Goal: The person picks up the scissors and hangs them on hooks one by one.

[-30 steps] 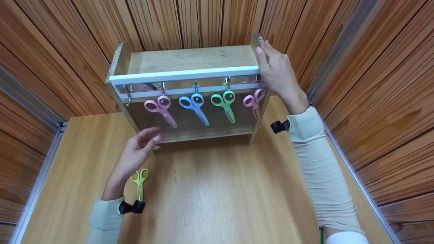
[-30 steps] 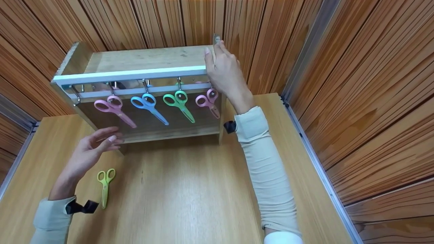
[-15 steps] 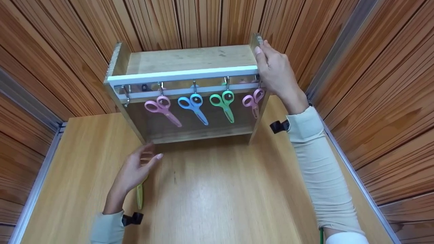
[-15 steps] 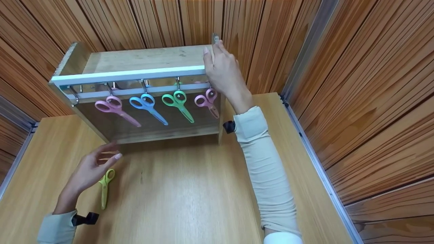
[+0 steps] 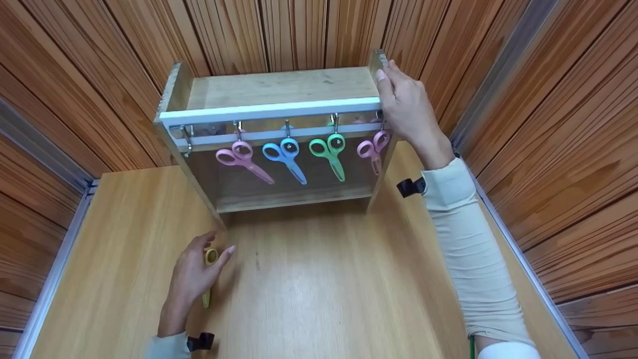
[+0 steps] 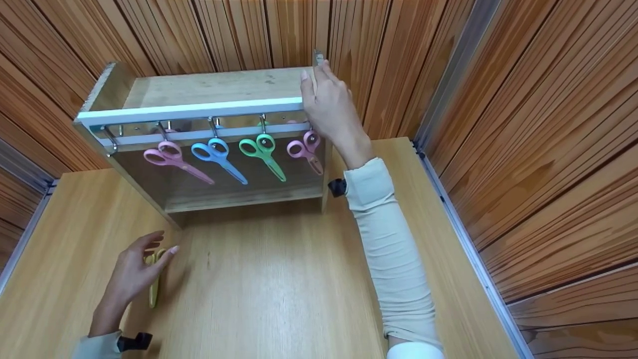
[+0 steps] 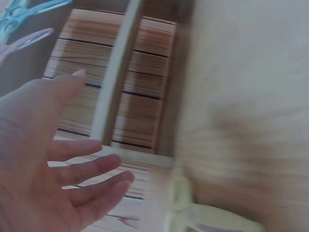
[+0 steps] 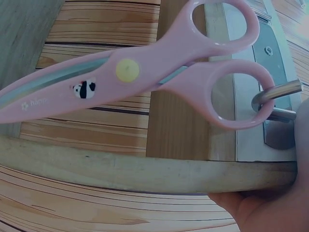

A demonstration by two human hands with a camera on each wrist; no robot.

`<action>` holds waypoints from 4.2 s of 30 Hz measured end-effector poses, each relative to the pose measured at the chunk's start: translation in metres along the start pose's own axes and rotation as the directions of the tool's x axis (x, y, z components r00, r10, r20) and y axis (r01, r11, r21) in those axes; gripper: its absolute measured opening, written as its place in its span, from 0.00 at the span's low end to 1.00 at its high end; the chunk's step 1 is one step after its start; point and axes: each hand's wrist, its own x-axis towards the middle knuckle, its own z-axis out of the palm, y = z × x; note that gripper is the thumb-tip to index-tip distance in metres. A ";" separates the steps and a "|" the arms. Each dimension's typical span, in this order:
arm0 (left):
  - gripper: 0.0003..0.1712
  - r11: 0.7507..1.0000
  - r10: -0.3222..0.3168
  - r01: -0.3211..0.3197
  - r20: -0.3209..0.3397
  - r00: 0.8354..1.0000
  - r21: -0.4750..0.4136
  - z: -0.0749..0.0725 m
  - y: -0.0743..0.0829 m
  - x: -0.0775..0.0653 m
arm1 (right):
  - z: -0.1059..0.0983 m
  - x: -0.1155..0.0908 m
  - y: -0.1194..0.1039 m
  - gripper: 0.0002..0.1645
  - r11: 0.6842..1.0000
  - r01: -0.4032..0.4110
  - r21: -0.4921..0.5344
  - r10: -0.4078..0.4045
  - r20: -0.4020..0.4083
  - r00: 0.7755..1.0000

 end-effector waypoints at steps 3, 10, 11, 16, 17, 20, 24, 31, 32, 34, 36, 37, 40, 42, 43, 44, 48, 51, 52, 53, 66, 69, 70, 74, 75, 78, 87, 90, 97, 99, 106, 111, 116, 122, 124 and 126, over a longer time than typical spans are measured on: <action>0.49 0.998 -0.014 0.017 -0.039 0.999 0.058 0.006 -0.007 -0.005 | 0.001 0.001 0.000 0.41 1.000 -0.004 -0.003 0.004 0.003 1.000; 0.49 0.985 0.000 0.020 -0.115 0.993 0.173 0.012 -0.025 -0.011 | 0.003 0.002 0.001 0.40 1.000 -0.003 -0.011 0.003 -0.001 1.000; 0.49 0.982 0.004 0.020 -0.124 0.992 0.188 0.013 -0.027 -0.012 | 0.004 0.002 0.001 0.40 1.000 -0.003 -0.010 0.003 -0.001 1.000; 0.49 0.966 -0.058 0.082 -0.105 0.993 0.244 0.017 -0.040 -0.019 | 0.006 0.002 0.001 0.40 1.000 -0.003 -0.004 0.004 0.007 1.000; 0.49 0.962 -0.082 0.103 -0.092 0.992 0.254 0.017 -0.042 -0.020 | 0.006 0.002 0.001 0.40 1.000 -0.003 -0.002 0.003 0.009 1.000; 0.51 0.951 -0.138 0.147 -0.052 0.989 0.272 0.017 -0.046 -0.023 | 0.007 0.002 0.002 0.40 1.000 0.018 0.007 -0.018 0.002 1.000; 0.51 0.937 -0.152 0.153 -0.027 0.988 0.313 0.018 -0.050 -0.025 | 0.006 0.002 0.002 0.40 0.999 0.038 0.025 -0.038 -0.012 0.999; 0.52 0.925 -0.158 0.143 0.015 0.987 0.352 0.021 -0.056 -0.025 | 0.005 0.002 0.002 0.40 0.999 0.033 0.032 -0.032 -0.014 0.999; 0.51 0.929 -0.161 0.143 0.026 0.987 0.340 0.021 -0.056 -0.024 | 0.005 0.002 0.002 0.40 0.999 0.034 0.031 -0.034 -0.015 0.999; 0.49 0.937 -0.170 0.149 0.040 0.985 0.316 0.023 -0.057 -0.023 | 0.006 0.003 0.001 0.40 0.999 0.036 0.030 -0.036 -0.018 0.999; 0.46 0.938 -0.173 0.153 0.038 0.984 0.311 0.024 -0.056 -0.022 | 0.006 0.003 0.001 0.40 0.999 0.039 0.027 -0.039 -0.020 0.999; 0.45 0.937 -0.172 0.154 0.031 0.985 0.313 0.024 -0.055 -0.022 | 0.006 0.004 0.001 0.40 0.999 0.037 0.028 -0.037 -0.020 0.999; 0.41 0.930 -0.154 0.145 -0.001 0.988 0.338 0.025 -0.054 -0.021 | 0.007 0.004 0.001 0.40 0.999 0.035 0.029 -0.034 -0.019 0.999; 0.39 0.926 -0.129 0.129 -0.024 0.991 0.355 0.026 -0.052 -0.021 | 0.006 0.004 0.002 0.40 0.999 0.037 0.031 -0.036 -0.019 0.999; 0.38 0.925 -0.108 0.115 -0.038 0.993 0.363 0.026 -0.052 -0.020 | 0.006 0.004 0.002 0.40 0.999 0.039 0.031 -0.038 -0.021 0.999; 0.37 0.923 -0.088 0.101 -0.050 0.995 0.371 0.026 -0.051 -0.020 | 0.006 0.004 0.002 0.39 0.999 0.042 0.031 -0.041 -0.022 0.999; 0.29 0.915 -0.006 0.046 -0.101 0.995 0.400 0.027 -0.048 -0.017 | 0.006 0.004 0.003 0.39 0.998 0.051 0.032 -0.050 -0.029 0.998; 0.23 0.906 0.026 0.025 -0.116 0.993 0.422 0.028 -0.046 -0.015 | 0.007 0.004 0.004 0.39 0.998 0.055 0.026 -0.054 -0.032 0.998; 0.22 0.900 0.030 0.023 -0.116 0.993 0.435 0.028 -0.045 -0.014 | 0.007 0.004 0.004 0.39 0.998 0.055 0.024 -0.055 -0.032 0.998; 0.21 0.896 0.032 0.021 -0.112 0.993 0.443 0.028 -0.045 -0.013 | 0.007 0.004 0.004 0.39 0.998 0.057 0.023 -0.056 -0.033 0.998; 0.16 0.884 -0.033 0.058 -0.062 0.998 0.464 0.021 -0.041 -0.016 | 0.006 0.001 0.003 0.39 0.999 0.031 0.035 -0.030 -0.026 0.999; 0.18 0.914 -0.084 0.091 -0.035 0.996 0.396 0.017 -0.039 -0.018 | 0.007 0.002 0.002 0.39 0.999 0.033 0.039 -0.032 -0.024 0.999; 0.19 0.925 -0.088 0.092 -0.030 0.996 0.368 0.015 -0.038 -0.019 | 0.007 0.002 0.002 0.39 0.999 0.035 0.040 -0.034 -0.025 0.999; 0.20 0.969 -0.094 0.095 -0.015 0.995 0.228 0.010 -0.033 -0.020 | 0.006 0.002 0.002 0.39 0.999 0.038 0.039 -0.037 -0.030 0.999; 0.20 0.976 -0.091 0.091 -0.012 0.996 0.196 0.008 -0.031 -0.020 | 0.006 0.002 0.002 0.39 0.999 0.037 0.038 -0.036 -0.031 0.999; 0.20 0.990 -0.082 0.081 0.003 0.997 0.113 0.004 -0.026 -0.018 | 0.005 0.001 0.003 0.39 0.999 0.037 0.037 -0.036 -0.035 0.999; 0.22 0.996 -0.077 0.078 0.032 0.997 -0.034 0.002 -0.018 -0.017 | 0.005 0.001 0.004 0.40 0.999 0.037 0.041 -0.035 -0.036 0.999; 0.19 0.995 -0.075 0.077 0.030 0.997 -0.056 0.003 -0.015 -0.015 | 0.004 0.000 0.003 0.40 0.999 0.031 0.043 -0.029 -0.032 0.999; 0.17 0.985 -0.085 0.090 0.038 0.996 -0.147 -0.001 -0.002 -0.013 | 0.005 0.001 0.001 0.38 0.999 0.039 0.037 -0.038 -0.032 0.999; 0.17 0.981 -0.066 0.070 0.026 0.997 -0.181 -0.004 0.003 -0.013 | 0.006 0.001 0.001 0.38 0.998 0.043 0.038 -0.041 -0.033 0.999; 0.18 0.972 0.008 -0.017 -0.041 0.999 -0.233 -0.016 0.025 -0.016 | 0.007 0.001 0.001 0.38 0.999 0.036 0.039 -0.036 -0.022 0.999; 0.17 0.969 0.057 -0.076 -0.084 0.995 -0.235 -0.023 0.039 -0.013 | 0.008 0.003 0.003 0.38 0.998 0.059 0.035 -0.057 -0.043 0.997; 0.18 0.958 0.060 -0.081 -0.082 0.995 -0.274 -0.033 0.050 -0.009 | 0.007 0.004 0.003 0.38 0.997 0.070 0.026 -0.069 -0.052 0.996; 0.20 0.924 0.074 -0.087 -0.048 0.996 -0.372 -0.048 0.062 -0.001 | 0.005 0.005 0.003 0.38 0.997 0.070 0.023 -0.068 -0.057 0.996; 0.20 0.918 0.080 -0.091 -0.046 0.996 -0.385 -0.052 0.063 0.000 | 0.005 0.004 0.003 0.38 0.998 0.065 0.024 -0.063 -0.056 0.996; 0.20 0.921 0.083 -0.094 -0.046 0.995 -0.378 -0.055 0.064 0.001 | 0.005 0.004 0.003 0.38 0.998 0.060 0.028 -0.058 -0.051 0.997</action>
